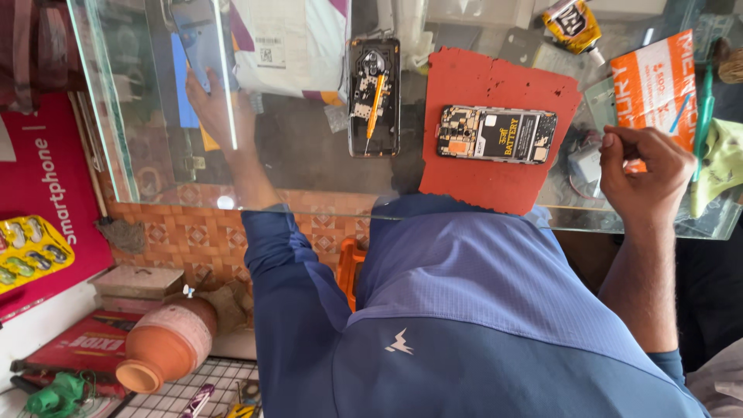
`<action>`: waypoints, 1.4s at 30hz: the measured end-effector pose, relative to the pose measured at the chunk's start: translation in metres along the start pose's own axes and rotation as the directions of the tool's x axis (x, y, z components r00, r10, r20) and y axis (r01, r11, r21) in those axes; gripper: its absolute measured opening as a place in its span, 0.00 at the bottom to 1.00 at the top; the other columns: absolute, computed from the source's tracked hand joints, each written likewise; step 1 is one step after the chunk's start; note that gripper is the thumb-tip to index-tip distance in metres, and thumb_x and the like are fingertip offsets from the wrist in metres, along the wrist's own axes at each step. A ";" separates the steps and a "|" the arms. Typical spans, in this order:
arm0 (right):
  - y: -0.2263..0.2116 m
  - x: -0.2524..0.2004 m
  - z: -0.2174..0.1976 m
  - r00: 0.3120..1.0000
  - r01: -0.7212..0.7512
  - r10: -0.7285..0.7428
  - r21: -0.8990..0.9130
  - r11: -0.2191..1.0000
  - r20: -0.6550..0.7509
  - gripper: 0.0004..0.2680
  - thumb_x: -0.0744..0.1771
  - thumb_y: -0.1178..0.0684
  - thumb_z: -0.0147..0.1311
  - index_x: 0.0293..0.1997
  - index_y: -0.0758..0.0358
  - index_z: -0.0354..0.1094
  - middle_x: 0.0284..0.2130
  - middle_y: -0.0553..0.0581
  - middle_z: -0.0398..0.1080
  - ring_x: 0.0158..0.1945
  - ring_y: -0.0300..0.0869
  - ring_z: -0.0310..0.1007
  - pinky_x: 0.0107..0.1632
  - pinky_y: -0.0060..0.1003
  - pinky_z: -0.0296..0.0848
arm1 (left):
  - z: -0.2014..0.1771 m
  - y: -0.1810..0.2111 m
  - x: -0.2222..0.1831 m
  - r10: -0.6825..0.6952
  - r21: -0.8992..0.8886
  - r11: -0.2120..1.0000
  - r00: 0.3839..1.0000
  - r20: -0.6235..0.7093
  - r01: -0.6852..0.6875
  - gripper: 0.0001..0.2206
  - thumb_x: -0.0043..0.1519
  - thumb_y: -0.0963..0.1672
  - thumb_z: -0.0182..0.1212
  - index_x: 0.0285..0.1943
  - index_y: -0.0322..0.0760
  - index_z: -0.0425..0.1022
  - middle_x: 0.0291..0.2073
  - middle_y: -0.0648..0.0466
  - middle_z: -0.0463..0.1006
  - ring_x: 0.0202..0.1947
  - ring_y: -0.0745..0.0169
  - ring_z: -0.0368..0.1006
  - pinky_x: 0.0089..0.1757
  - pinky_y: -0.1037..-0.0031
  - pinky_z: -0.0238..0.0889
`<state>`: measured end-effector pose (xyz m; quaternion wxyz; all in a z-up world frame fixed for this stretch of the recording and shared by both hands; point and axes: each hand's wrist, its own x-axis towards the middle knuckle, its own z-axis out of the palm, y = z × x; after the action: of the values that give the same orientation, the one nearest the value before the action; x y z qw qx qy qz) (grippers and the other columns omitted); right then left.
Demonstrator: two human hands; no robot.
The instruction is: The person applies a protective film to a smartphone screen, cleans the internal components with a cloth, and installs a new battery into the phone chassis. The person uses a plastic card to smooth the film and a screwdriver to secure the battery.
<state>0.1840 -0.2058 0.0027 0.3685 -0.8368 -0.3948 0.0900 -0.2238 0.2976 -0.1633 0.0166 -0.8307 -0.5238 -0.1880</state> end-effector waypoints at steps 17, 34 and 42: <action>-0.002 -0.004 0.010 0.999 -0.025 0.024 0.029 0.999 0.029 0.02 0.75 0.66 0.59 0.49 0.72 0.78 0.34 0.58 0.77 0.35 0.35 0.78 0.41 0.26 0.73 | 0.019 -0.043 -0.009 -0.573 -0.777 0.572 0.805 -0.152 0.261 0.16 0.72 0.46 0.48 0.55 0.22 0.71 0.41 0.39 0.83 0.41 0.50 0.85 0.41 0.66 0.81; -0.003 -0.003 0.003 0.998 -0.038 0.036 0.048 0.998 0.048 0.03 0.75 0.65 0.58 0.50 0.74 0.78 0.33 0.57 0.76 0.33 0.34 0.77 0.40 0.25 0.72 | 0.020 -0.047 -0.016 -0.467 -0.967 0.226 0.884 -0.004 0.115 0.14 0.69 0.38 0.57 0.60 0.19 0.65 0.50 0.34 0.81 0.51 0.50 0.80 0.51 0.64 0.78; 0.000 -0.005 0.001 0.999 -0.025 0.025 0.030 0.999 0.027 0.03 0.74 0.64 0.57 0.50 0.74 0.78 0.32 0.57 0.76 0.33 0.34 0.78 0.40 0.25 0.72 | 0.020 -0.044 -0.013 -0.486 -0.947 0.293 0.873 -0.030 0.130 0.12 0.69 0.37 0.55 0.59 0.20 0.67 0.43 0.37 0.84 0.43 0.57 0.81 0.44 0.72 0.75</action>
<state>0.1800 -0.2087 0.0012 0.3748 -0.8347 -0.3878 0.1115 -0.2613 0.3104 -0.1939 -0.4071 -0.5318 -0.4670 -0.5774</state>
